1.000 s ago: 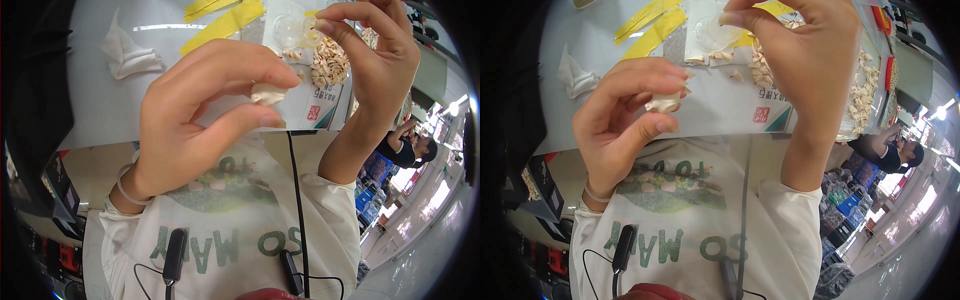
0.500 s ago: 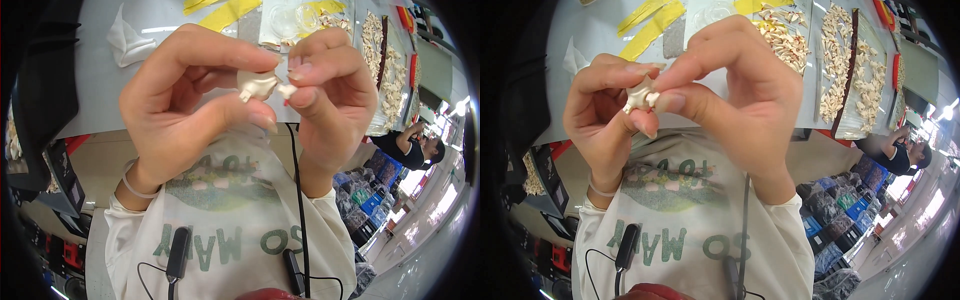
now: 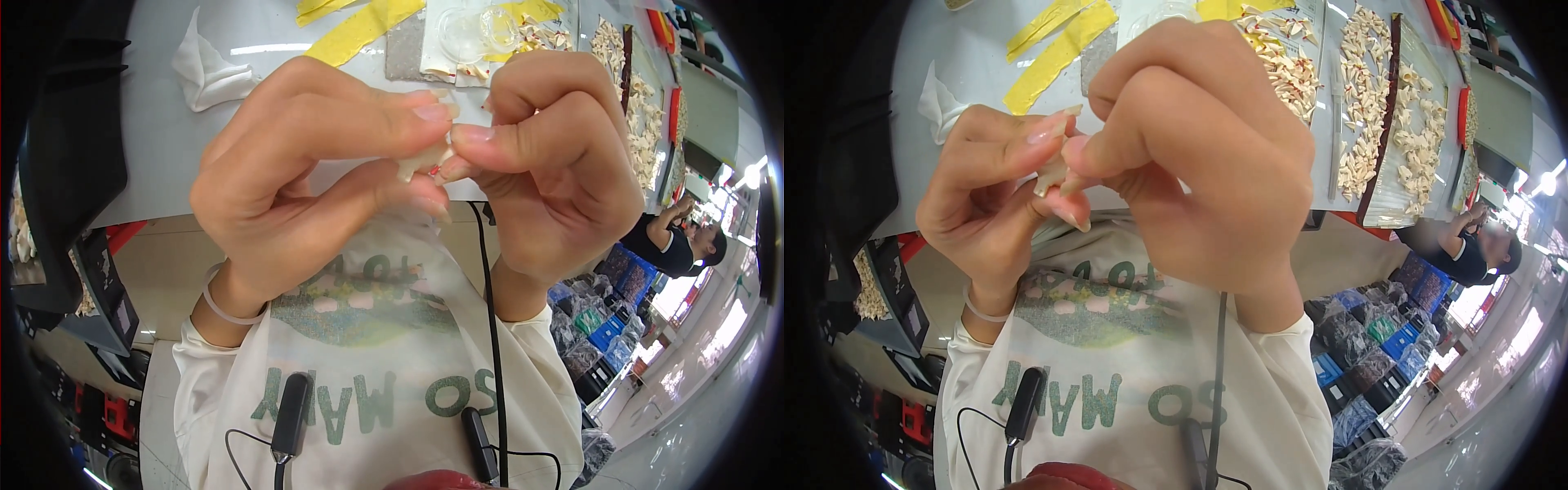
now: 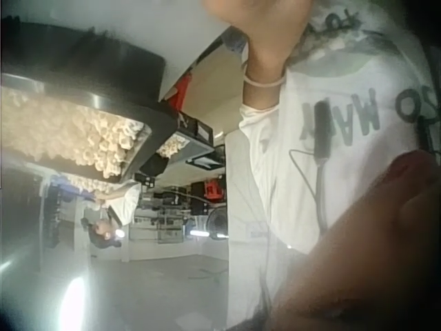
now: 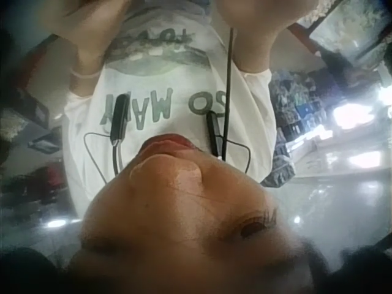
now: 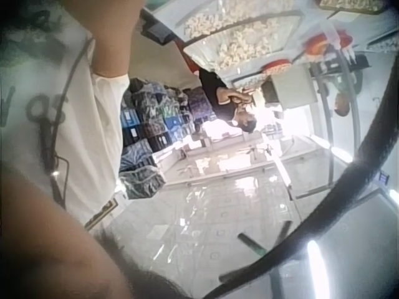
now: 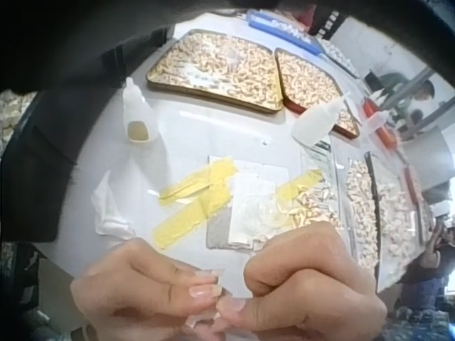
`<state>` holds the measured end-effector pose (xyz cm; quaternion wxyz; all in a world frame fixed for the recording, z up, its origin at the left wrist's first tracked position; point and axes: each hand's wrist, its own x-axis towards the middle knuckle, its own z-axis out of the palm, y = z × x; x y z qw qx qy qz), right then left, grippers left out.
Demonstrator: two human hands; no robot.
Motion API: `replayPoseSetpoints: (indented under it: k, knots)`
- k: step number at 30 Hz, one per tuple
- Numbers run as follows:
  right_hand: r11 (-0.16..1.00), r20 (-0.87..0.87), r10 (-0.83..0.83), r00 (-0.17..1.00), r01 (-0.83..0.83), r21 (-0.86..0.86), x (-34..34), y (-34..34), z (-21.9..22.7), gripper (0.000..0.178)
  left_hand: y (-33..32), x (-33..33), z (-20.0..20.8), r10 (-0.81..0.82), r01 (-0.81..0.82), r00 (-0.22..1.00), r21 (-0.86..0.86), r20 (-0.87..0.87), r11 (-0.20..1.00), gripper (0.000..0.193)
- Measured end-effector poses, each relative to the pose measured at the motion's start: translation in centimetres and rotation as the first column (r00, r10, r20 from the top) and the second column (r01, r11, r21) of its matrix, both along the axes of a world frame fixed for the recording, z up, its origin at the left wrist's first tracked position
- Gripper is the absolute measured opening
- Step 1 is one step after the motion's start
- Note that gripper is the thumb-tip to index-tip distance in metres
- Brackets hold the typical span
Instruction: The person assembles small plastic toy parts by hand, gluing components together at a workbench.
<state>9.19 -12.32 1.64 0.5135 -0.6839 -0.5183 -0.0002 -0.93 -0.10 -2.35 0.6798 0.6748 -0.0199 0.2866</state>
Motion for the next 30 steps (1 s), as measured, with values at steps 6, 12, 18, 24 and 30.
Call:
replayPoseSetpoints:
  k: [6, 12, 18, 24, 30]
  knots:
    - [0.999, -0.040, -0.037, 0.998, 0.036, -0.019, 0.1, -0.5, -0.2, 0.024, 0.0, 0.1, 0.2, -0.011, 0.010, 0.997, -0.005, -0.083, 1.000, 0.028]
    - [0.947, 0.030, -0.290, 0.957, 0.291, -0.137, 4.6, -4.7, 1.5, 0.028, 0.3, 0.8, -0.1, -0.029, 0.025, 0.998, -0.083, -0.050, 0.996, 0.035]
    - [0.803, 0.344, -0.197, 0.918, 0.352, -0.481, 6.6, -5.7, 0.8, 0.029, 0.6, 0.8, -0.2, -0.069, 0.068, 0.998, -0.059, -0.006, 0.996, 0.027]
    - [0.784, 0.292, -0.280, 0.915, 0.393, -0.481, 6.6, -5.7, -0.2, 0.019, -0.2, 0.9, 0.4, -0.005, -0.007, 0.998, -0.180, -0.065, 0.984, 0.030]
    - [0.810, 0.322, -0.319, 0.891, 0.433, -0.395, 6.7, -5.8, -0.3, 0.013, -0.1, 1.0, -0.1, -0.017, 0.005, 0.996, -0.146, -0.084, 0.989, 0.035]
